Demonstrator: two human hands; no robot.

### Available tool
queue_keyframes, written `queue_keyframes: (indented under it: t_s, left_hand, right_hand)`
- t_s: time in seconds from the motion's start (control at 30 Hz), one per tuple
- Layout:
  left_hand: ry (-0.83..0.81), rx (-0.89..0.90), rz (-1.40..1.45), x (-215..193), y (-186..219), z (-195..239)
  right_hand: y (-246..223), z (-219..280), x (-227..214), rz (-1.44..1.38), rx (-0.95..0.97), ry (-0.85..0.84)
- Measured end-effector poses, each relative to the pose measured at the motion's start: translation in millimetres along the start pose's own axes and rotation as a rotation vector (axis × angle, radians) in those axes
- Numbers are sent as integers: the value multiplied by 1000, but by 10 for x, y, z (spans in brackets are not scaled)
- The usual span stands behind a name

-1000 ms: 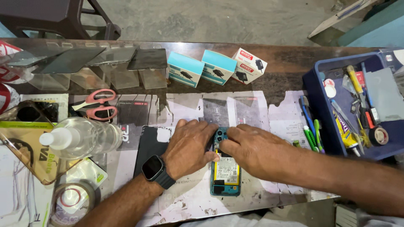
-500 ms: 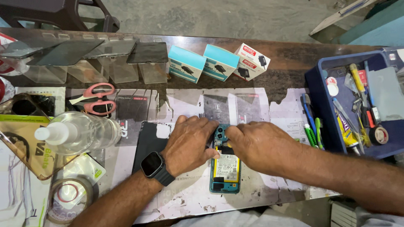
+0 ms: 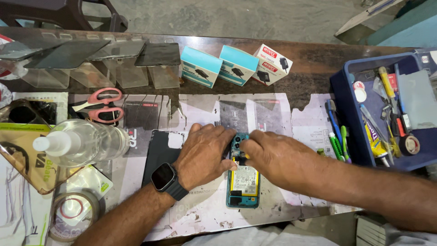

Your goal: The person uses a screwdriver to remove screws from the back of a smartphone, then reassembles the device and tests the screen. The person handles the phone, screws, and screwdriver throughout the process.

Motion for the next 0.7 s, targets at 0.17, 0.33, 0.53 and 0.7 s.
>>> queue_keyframes:
  t_s: [0.17, 0.33, 0.53, 0.7]
  left_hand:
    - [24, -8, 5, -64, 45, -33]
    - [71, 20, 26, -7, -13, 15]
    - [94, 39, 13, 57, -86, 51]
    - [116, 61, 3, 18, -52, 44]
  right_hand:
    - [94, -7, 23, 85, 114, -55]
    - [-16, -2, -66, 24, -13, 81]
    - [-55, 48, -106, 16, -28, 25]
    - [-7, 30, -38, 148, 39, -63]
Point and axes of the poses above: each hand's wrist, its own z-axis away from the middle knuckle, its own x-axis out of the palm, y = z × x, the point moved 9 cm from there along -z, towards the middle knuckle, and after that the axes turned 14 degrees about y, right-handed, at the moved point
